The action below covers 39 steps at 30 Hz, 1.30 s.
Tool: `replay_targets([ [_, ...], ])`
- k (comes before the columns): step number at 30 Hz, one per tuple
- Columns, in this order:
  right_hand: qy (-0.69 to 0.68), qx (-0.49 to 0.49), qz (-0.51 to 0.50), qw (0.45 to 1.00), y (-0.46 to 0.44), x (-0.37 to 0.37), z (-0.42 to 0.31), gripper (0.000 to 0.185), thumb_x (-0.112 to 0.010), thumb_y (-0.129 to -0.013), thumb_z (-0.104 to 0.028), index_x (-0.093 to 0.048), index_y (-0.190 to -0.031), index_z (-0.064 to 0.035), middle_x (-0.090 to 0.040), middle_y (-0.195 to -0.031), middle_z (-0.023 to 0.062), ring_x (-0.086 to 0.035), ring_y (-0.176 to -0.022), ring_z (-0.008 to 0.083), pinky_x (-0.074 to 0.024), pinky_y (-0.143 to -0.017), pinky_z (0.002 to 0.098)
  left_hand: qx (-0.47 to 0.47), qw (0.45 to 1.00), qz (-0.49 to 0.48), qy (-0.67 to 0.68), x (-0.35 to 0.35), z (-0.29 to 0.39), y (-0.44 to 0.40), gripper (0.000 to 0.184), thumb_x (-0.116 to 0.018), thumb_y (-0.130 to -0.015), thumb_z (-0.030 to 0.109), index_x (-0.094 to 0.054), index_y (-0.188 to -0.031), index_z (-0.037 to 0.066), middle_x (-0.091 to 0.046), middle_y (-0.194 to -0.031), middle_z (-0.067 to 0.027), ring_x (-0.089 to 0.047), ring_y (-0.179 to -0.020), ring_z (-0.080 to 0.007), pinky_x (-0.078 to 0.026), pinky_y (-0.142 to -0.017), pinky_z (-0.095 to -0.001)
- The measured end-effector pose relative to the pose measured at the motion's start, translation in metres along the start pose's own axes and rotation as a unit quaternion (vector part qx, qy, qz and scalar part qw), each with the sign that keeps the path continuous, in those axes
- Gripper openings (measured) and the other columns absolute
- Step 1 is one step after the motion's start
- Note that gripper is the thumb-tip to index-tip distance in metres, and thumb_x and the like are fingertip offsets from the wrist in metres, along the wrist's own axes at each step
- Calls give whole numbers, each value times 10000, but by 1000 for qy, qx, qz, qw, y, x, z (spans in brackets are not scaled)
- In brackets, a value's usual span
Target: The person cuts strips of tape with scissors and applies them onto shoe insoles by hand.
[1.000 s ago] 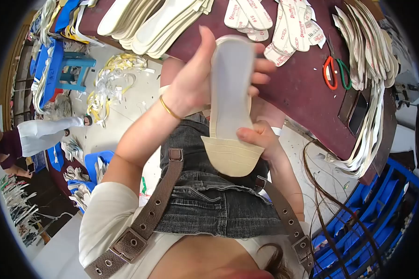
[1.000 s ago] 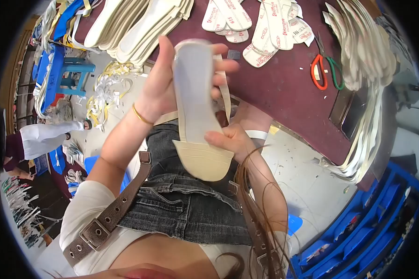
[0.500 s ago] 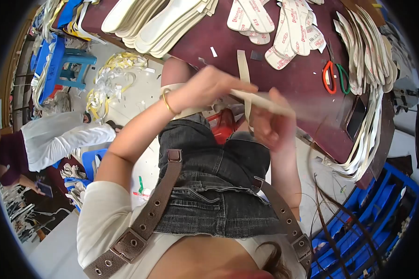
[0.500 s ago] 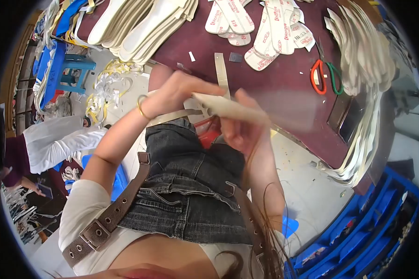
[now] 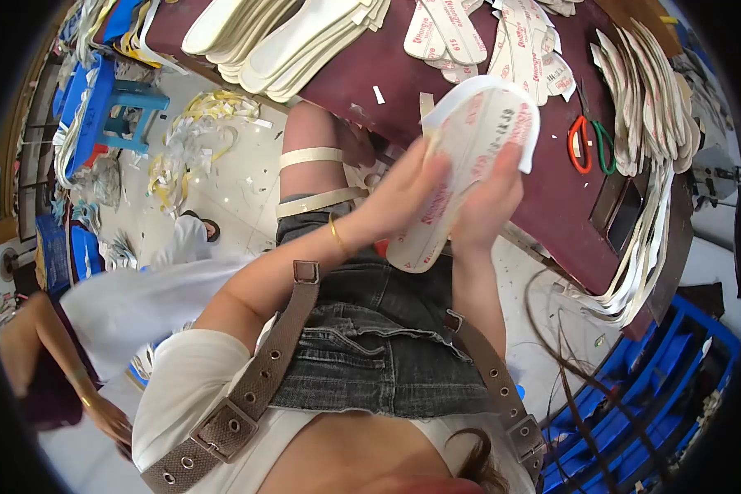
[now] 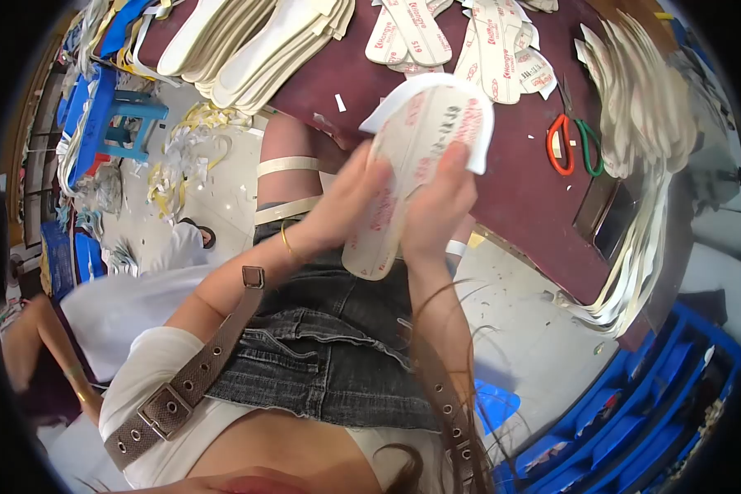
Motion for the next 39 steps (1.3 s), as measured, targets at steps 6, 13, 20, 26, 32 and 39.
replay_targets([
  [6,-26,-76,-106,991,-13,10,0,492,-388,-965,-400,-482,-1166,39,-591,-1031,106,-569,-888,134,-461,-774,272,204,914,-88,341,-6,-7,46,543,-349,-954,457,-385,-1252,4,-549,-1102,-169,-582,-971,-225,-515,-765,-346],
  [13,-86,-180,-311,929,22,-1,41,472,-489,-944,-269,-349,-1293,17,-538,-1138,95,-541,-962,133,-453,-816,276,193,959,-9,210,20,7,29,528,-318,-975,410,-476,-1113,-75,-617,-884,-132,-645,-711,-204,-523,-601,-296],
  [20,275,117,-93,950,8,17,46,83,-587,-844,-88,-602,-883,-16,-538,-819,45,-527,-694,129,-435,-616,252,-110,687,210,-687,121,67,-44,539,-540,-869,396,-438,-1337,150,-564,-1008,-163,-523,-919,-285,-402,-831,-353],
  [26,601,211,-107,763,-43,-10,46,187,-659,-771,-120,-571,-892,-8,-501,-997,129,-486,-950,318,-413,-800,405,-259,708,173,-634,114,57,-68,482,-700,-754,355,-592,-1121,63,-579,-990,-166,-524,-929,-327,-430,-822,-398],
  [32,433,150,-132,879,-46,-13,55,196,-700,-731,-76,-552,-842,-8,-550,-885,104,-543,-796,226,-452,-693,340,-151,811,102,-557,77,34,-149,592,-569,-845,431,-481,-1195,-38,-593,-961,-204,-593,-857,-348,-487,-751,-401],
  [39,204,130,-152,958,-44,13,45,113,-651,-800,-25,-583,-887,-3,-558,-745,0,-481,-614,56,-388,-554,198,-32,849,328,-412,27,35,-218,832,-669,-738,413,-271,-1359,28,-385,-1241,-299,-378,-1168,-425,-334,-970,-449],
])
Point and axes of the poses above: each hand's wrist, its own y-axis away from the middle knuckle, its own x-axis out of the back of the hand, z = x × y, the point moved 2 cm from there along -y, towards the middle knuckle
